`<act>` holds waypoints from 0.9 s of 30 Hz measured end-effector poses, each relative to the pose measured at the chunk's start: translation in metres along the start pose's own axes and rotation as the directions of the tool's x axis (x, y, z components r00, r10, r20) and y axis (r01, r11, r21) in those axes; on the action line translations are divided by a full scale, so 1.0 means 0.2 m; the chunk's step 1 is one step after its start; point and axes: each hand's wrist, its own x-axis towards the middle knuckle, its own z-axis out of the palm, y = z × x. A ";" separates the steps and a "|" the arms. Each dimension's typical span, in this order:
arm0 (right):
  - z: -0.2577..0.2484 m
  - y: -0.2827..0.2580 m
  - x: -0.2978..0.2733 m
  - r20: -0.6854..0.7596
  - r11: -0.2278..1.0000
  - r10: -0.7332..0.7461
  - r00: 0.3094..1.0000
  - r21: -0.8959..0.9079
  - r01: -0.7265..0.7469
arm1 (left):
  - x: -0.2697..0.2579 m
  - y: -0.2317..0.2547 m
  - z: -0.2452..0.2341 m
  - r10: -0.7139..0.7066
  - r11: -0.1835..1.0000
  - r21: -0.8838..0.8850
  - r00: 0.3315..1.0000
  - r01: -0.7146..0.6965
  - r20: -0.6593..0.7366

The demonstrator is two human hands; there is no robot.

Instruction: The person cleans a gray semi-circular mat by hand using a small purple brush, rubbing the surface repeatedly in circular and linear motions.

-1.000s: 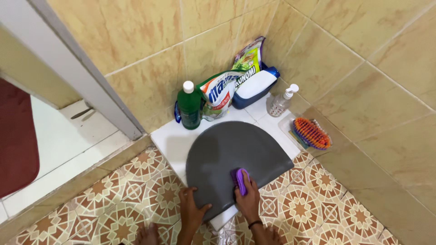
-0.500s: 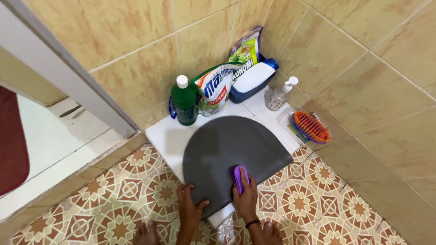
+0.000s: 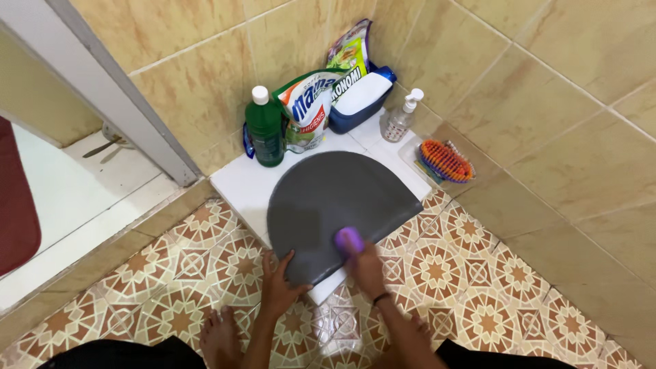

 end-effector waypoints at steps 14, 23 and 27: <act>-0.18 -0.06 -0.06 -0.131 0.965 0.214 0.968 0.184 -0.189 | -0.03 0.12 0.02 0.135 0.984 0.135 0.982 -0.117 -0.132; -0.35 -0.15 -0.07 -0.010 0.891 0.360 0.933 0.301 -0.340 | -0.15 0.24 0.12 0.190 0.849 0.520 0.971 -0.090 -0.142; -0.31 -0.11 -0.07 -0.077 0.826 0.357 0.931 0.491 -0.276 | -0.18 0.15 0.18 -0.024 0.962 0.259 0.974 0.083 -0.226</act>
